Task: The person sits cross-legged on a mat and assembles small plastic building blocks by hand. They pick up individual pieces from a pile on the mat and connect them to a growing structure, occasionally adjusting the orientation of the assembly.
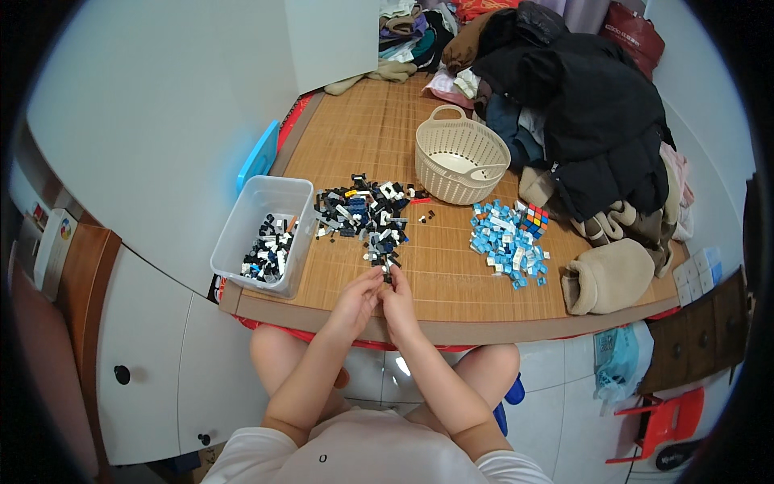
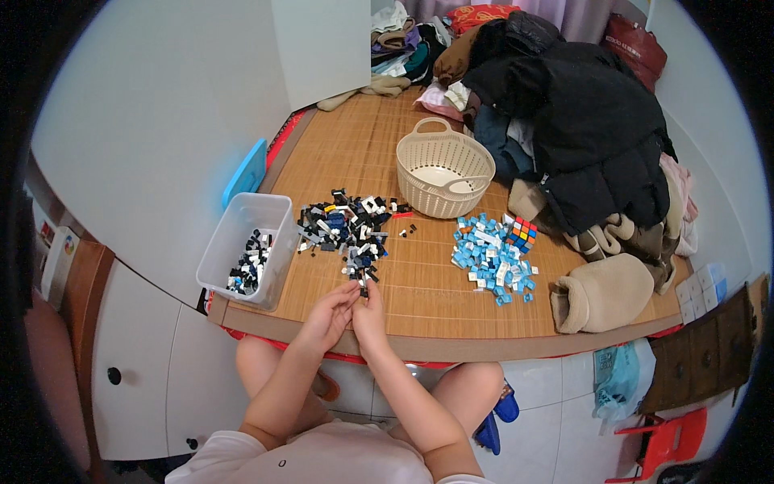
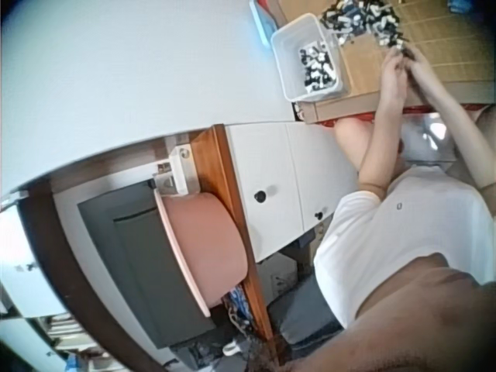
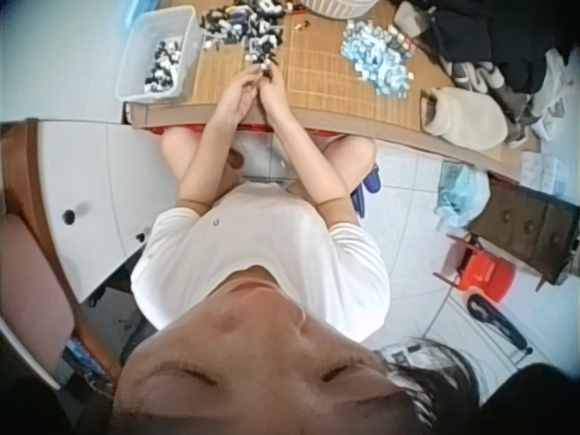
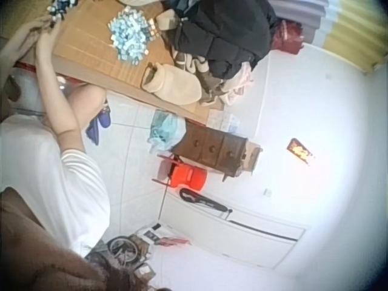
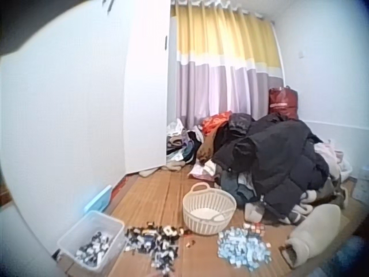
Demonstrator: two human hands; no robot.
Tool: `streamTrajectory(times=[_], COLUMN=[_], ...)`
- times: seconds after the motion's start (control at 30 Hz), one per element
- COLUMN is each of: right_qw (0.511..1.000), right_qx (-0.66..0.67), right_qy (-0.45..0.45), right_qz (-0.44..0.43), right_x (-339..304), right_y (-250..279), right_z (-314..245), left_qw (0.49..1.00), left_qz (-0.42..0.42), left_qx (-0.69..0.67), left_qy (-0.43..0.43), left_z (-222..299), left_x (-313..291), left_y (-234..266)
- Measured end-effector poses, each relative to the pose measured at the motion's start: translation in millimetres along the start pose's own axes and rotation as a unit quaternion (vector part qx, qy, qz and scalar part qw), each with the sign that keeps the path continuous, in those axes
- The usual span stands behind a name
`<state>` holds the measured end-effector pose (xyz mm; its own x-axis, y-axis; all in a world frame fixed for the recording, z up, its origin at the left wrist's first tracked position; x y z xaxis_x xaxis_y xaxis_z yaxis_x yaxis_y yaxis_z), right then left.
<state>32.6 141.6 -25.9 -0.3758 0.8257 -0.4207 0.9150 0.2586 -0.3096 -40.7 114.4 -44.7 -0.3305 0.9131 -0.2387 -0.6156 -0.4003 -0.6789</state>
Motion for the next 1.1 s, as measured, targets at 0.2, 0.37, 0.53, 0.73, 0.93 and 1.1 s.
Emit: streamTrajectory(times=[0.2,0.37,0.53,0.73,0.93,1.1], right_qw=[0.986,0.993,0.998,0.997,0.998,1.0], right_qx=[-0.14,-0.103,-0.015,0.002,0.039,0.018], right_qy=[0.085,0.05,0.058,0.069,0.048,0.017], right_qz=[0.016,0.007,0.016,0.025,0.003,-0.009], right_x=[29,30,10,9,6,1], right_y=[15,16,10,11,9,5], right_z=[16,19,5,7,10,7], left_qw=[0.999,1.0,0.999,0.999,0.997,0.994], left_qz=[0.009,0.009,-0.031,-0.033,-0.015,-0.01], left_qx=[-0.028,0.0,-0.017,0.018,0.066,0.109], left_qy=[0.019,0.007,-0.001,-0.014,-0.025,-0.018], left_z=[-5,-2,-9,-7,-5,-3], left_x=[5,4,4,0,-5,-14], left_y=[6,0,-9,-17,-12,-12])
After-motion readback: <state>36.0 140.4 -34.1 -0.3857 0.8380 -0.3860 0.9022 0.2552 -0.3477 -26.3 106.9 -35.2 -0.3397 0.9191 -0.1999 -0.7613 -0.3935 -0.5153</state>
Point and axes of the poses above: each hand's wrist, its own x-axis towards the middle knuckle, its own y-axis out of the back of the hand, z = x × y, the point moved 10 cm from there along x, towards the middle knuckle, and after that the axes turned 9 degrees about -y, right-handed, at the moved point
